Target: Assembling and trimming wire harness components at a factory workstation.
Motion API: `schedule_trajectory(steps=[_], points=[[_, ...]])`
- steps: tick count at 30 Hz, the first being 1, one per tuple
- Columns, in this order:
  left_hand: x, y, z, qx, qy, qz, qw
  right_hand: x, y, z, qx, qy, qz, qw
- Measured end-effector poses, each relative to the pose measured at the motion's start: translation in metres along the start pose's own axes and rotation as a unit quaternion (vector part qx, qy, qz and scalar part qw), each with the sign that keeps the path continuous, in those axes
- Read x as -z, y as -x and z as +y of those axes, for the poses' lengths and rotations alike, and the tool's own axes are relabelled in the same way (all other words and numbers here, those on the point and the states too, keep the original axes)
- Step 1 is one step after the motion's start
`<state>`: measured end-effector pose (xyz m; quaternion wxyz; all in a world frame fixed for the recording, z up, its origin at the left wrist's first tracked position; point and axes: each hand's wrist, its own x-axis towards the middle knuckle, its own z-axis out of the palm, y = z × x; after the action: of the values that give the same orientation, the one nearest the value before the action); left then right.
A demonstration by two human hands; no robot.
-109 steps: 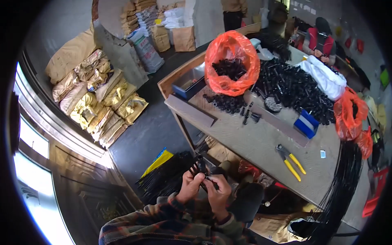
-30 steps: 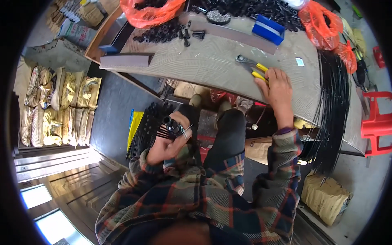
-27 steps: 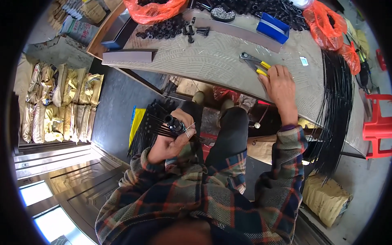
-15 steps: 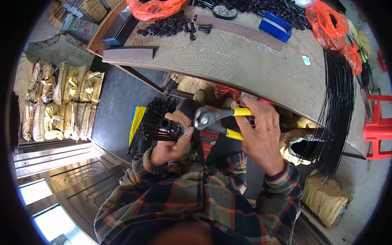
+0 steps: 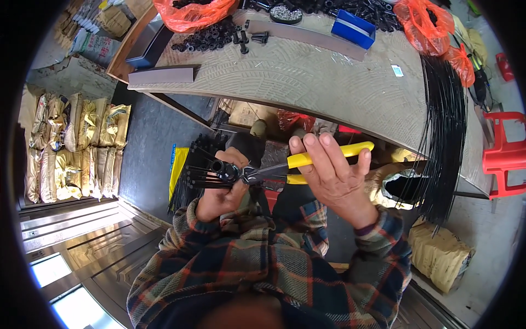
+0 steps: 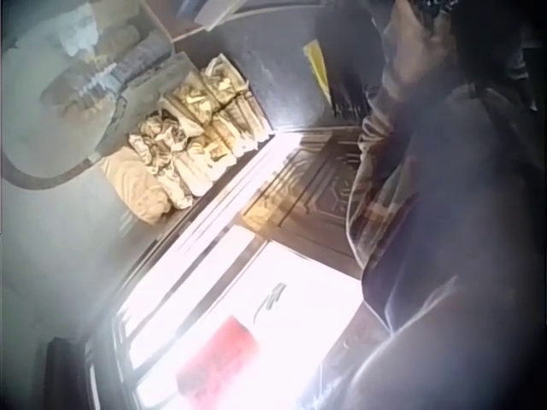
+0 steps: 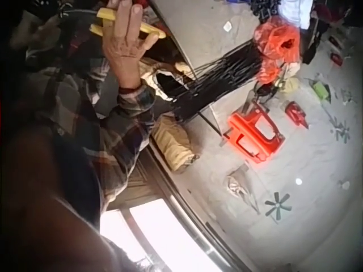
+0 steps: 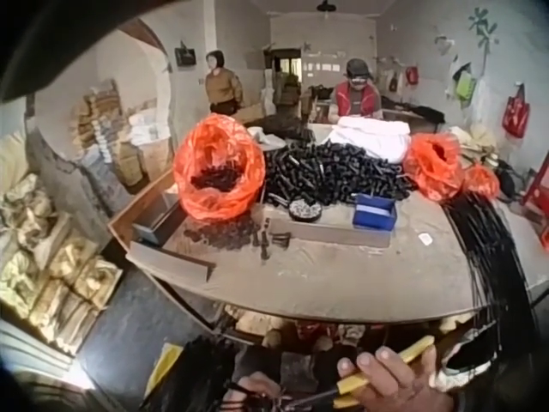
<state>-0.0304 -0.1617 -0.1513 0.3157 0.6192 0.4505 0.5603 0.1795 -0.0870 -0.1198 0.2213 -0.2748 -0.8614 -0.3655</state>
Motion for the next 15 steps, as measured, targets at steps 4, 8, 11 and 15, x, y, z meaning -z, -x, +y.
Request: schedule_trajectory(steps=[4,8,11,15], points=[[0.001,0.002,-0.001,-0.003,-0.006,0.015,1.000,-0.014,0.017,-0.033,-0.092,-0.037,0.035,0.994],[-0.002,0.004,-0.001,0.001,-0.005,0.023,1.000,-0.015,0.022,-0.051,-0.157,-0.069,0.046,0.984],[-0.002,0.003,0.001,-0.016,0.000,0.032,0.999,-0.005,0.021,-0.042,-0.146,-0.161,0.016,0.976],[-0.001,0.004,0.005,-0.027,-0.010,-0.016,0.999,0.016,0.016,0.002,-0.065,-0.320,-0.106,0.939]])
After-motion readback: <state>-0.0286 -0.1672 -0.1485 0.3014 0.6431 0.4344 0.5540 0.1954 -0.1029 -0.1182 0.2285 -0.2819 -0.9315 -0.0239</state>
